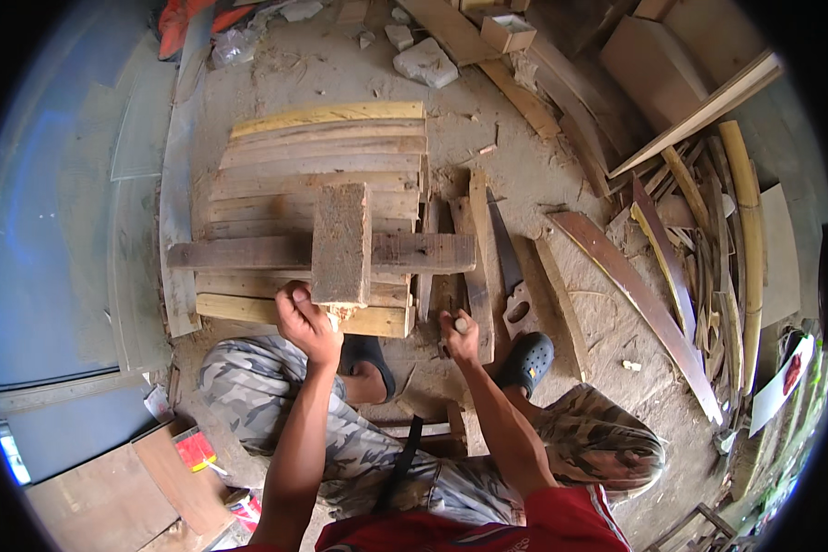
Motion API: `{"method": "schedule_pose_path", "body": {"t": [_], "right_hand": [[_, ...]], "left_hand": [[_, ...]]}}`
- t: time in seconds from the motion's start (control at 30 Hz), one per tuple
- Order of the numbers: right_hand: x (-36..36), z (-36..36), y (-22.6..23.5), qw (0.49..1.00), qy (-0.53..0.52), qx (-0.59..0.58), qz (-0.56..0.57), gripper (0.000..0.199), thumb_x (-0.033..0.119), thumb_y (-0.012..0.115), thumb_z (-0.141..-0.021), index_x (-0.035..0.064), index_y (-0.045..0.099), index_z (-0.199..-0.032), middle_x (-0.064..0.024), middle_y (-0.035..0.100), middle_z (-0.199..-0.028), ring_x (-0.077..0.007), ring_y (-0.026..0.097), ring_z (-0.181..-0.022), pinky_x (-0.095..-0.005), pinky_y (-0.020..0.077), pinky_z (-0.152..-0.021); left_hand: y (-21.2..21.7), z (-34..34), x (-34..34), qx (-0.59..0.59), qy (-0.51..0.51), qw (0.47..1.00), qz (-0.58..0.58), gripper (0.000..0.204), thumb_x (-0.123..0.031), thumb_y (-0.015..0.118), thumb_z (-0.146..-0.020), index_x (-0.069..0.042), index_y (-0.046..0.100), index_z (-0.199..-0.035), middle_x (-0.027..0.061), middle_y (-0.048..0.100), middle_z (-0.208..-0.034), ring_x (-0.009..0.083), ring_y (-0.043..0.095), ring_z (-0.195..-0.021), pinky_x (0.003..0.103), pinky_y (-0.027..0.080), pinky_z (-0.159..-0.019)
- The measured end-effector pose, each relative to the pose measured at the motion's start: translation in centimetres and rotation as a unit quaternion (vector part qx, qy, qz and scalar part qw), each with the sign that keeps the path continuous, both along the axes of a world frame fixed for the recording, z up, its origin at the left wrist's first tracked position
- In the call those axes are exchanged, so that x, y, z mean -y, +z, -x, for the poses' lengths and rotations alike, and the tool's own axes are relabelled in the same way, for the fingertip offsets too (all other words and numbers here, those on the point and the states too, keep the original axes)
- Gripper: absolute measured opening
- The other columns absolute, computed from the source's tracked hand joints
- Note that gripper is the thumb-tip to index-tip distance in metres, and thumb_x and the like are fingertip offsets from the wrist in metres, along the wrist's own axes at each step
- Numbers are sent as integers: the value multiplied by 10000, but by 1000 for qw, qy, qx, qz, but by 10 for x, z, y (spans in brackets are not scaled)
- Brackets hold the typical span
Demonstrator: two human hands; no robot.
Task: The person uses a hammer to pry apart and break down a wooden pallet on the floor. They repeatedly strike and lever the wooden slats to separate them from the frame.
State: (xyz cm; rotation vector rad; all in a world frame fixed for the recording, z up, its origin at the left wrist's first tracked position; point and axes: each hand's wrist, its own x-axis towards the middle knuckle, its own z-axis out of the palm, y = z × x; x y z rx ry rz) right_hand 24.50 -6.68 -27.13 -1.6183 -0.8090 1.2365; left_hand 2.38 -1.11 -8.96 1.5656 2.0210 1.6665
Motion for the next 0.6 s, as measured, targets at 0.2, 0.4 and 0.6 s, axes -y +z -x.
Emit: {"method": "schedule_pose_path", "body": {"t": [0.2,0.4,0.6], "right_hand": [[-6,-9,59,995,-73,17,-72,403,192,710,-919,33,467,-641,0,457,-567,-70,401,-589,-301,356,-502],[41,7,-29,974,-55,110,-191,309,178,692,-908,3,523,-717,-147,543,-606,-164,471,-566,-392,437,-548],[0,9,-31,995,6,98,-36,285,221,692,-904,23,571,-740,-106,567,-627,-176,523,-598,-357,448,-582]], "left_hand": [[2,-3,-1,-13,-6,1000,-6,260,-202,435,-1066,2,525,-932,121,568,-806,234,530,-703,362,440,-682],[2,-13,-4,10,-8,1000,-8,267,-213,454,-1063,-4,535,-918,121,583,-802,255,538,-690,375,447,-674],[-2,-4,-5,-7,13,1000,-7,225,-216,530,-1021,-20,600,-936,147,622,-799,335,596,-703,410,451,-651]]}}
